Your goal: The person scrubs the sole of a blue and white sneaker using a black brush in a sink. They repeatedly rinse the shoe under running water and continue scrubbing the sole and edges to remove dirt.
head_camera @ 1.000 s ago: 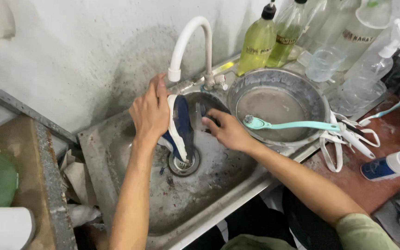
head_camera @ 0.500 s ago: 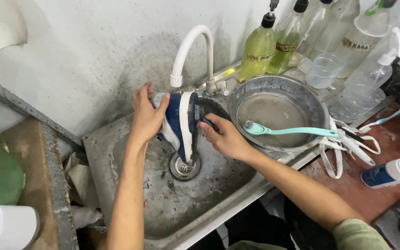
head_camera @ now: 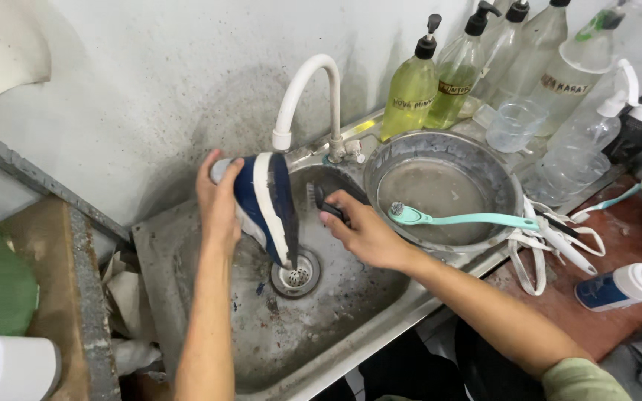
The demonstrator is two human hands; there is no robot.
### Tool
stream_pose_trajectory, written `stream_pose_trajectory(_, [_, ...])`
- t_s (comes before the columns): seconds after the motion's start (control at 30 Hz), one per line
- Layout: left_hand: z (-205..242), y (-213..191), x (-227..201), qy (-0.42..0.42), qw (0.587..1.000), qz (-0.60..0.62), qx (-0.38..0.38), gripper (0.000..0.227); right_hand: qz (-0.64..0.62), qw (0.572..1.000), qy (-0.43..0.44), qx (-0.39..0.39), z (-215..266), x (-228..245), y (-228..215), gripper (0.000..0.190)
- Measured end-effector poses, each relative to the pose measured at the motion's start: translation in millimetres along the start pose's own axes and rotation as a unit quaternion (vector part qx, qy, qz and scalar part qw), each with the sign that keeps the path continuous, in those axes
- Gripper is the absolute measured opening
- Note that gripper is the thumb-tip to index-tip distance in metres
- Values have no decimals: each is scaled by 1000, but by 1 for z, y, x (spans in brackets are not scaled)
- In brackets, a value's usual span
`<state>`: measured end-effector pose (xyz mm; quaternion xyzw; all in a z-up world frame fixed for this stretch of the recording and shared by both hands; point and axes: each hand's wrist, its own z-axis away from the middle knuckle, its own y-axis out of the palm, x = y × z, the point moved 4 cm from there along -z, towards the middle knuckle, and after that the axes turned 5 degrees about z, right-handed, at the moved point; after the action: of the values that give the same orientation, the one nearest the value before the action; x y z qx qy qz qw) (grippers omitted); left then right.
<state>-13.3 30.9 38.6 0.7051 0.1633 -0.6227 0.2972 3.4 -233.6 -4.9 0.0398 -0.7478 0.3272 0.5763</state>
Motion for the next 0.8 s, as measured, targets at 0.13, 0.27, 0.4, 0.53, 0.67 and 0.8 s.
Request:
stream_pose_trajectory(0.13, [-28,-33,3,-4,999,32,-37,80,59,998,-7,-1,11,1,-31,34])
stream_pose_trajectory(0.27, [-39,-60,20,-56,991,117,-43,80,167,985,-27,-34,18,31,-69,27])
stream_pose_trajectory(0.4, [-37,-60,48,-194,950,244,-4,75,276,954,-54,-101,18,39,-117,27])
stream_pose_trajectory(0.53, [-20,-36,51,-239,932,269,51,70,291,950,19,-108,29,16,-155,36])
stream_pose_trajectory(0.67, [-9,-11,39,-238,922,282,113,66,323,936,102,-95,36,5,-178,36])
stream_pose_trajectory(0.8, [-7,5,47,-202,897,314,238,77,360,924,91,-89,33,-8,-189,32])
